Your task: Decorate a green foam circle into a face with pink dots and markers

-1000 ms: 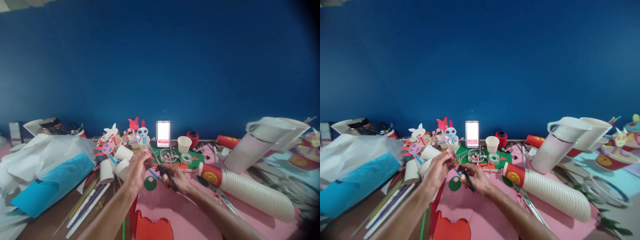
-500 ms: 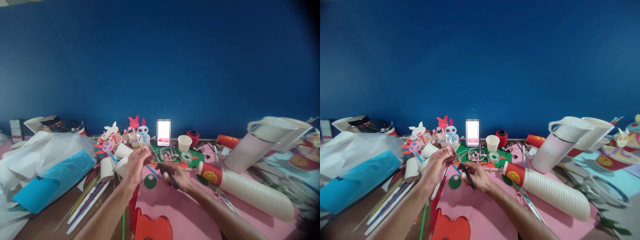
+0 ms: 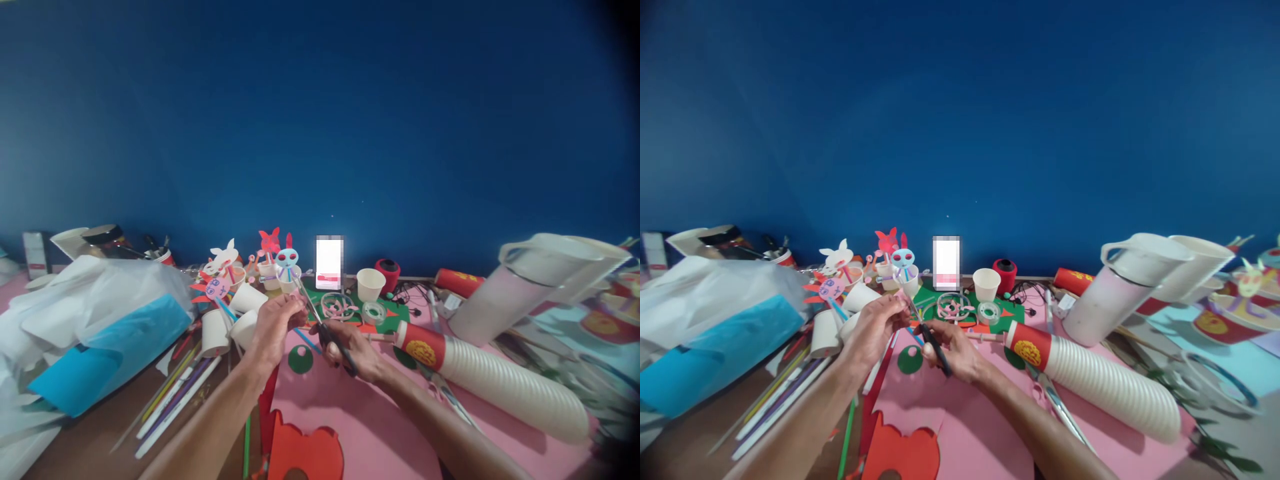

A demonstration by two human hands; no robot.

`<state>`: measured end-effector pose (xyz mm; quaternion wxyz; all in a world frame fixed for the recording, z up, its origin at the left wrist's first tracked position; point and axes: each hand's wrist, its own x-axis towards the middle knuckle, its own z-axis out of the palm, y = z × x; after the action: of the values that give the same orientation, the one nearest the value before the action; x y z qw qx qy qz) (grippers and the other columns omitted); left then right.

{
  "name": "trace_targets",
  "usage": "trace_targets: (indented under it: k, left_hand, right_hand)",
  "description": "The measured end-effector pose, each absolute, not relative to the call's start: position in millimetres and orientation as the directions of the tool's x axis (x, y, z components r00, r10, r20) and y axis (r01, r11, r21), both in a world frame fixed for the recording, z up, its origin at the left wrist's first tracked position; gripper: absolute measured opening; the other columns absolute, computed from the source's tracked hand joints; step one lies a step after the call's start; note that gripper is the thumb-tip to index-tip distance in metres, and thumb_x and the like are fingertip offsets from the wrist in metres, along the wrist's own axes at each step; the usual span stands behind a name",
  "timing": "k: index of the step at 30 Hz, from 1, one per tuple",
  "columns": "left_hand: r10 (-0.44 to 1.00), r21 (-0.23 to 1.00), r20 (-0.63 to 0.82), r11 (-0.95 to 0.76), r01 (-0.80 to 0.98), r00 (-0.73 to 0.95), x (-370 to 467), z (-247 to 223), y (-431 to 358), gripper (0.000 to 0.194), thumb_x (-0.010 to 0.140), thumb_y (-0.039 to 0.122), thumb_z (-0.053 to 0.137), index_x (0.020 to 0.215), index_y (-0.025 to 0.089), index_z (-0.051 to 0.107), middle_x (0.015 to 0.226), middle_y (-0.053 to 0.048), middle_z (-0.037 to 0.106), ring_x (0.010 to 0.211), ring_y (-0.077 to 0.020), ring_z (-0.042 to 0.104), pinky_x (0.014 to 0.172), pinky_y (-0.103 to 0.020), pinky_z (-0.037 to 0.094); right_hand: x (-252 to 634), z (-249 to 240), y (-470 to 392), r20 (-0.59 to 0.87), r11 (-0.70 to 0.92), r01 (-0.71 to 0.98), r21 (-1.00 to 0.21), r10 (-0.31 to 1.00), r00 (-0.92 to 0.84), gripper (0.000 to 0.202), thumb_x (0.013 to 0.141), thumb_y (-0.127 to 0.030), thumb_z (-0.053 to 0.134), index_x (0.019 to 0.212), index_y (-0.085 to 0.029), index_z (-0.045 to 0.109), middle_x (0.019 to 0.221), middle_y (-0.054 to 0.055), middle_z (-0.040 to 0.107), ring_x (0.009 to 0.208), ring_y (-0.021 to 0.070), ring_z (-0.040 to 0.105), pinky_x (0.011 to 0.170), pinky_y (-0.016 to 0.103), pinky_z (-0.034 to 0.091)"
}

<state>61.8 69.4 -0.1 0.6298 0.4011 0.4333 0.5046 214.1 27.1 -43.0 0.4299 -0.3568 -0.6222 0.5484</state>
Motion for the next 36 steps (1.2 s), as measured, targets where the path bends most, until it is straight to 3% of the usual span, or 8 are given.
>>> trace_targets:
  k: [17, 36]
  left_hand:
    - [0.98, 0.952, -0.138, 0.171, -0.253, 0.144, 58.3, 0.7, 71.0, 0.013, 0.057, 0.024, 0.065, 0.057, 0.013, 0.059, 0.051, 0.0, 0.058, 0.051, -0.0118, 0.054, 0.055, -0.025, 0.044]
    - [0.974, 0.97, -0.11, 0.149, -0.194, 0.199, 51.8, -3.7, 77.1, 0.009, 0.061, 0.021, 0.062, 0.059, 0.013, 0.059, 0.055, 0.001, 0.056, 0.052, -0.0094, 0.052, 0.056, -0.024, 0.043]
  right_hand:
    - [212.5, -45.3, 26.2, 0.13, 0.113, -0.069, -0.991, 0.929, -0.347, 0.052, 0.065, -0.057, 0.059, 0.091, -0.012, 0.057, 0.053, -0.004, 0.046, 0.044, 0.0078, 0.043, 0.043, 0.021, 0.034]
    - [214.8, -41.1, 27.7, 0.086, 0.091, 0.0, -0.996, 0.937, -0.337, 0.04, 0.067, -0.044, 0.059, 0.091, -0.012, 0.059, 0.051, -0.005, 0.047, 0.042, 0.0075, 0.043, 0.041, 0.02, 0.034]
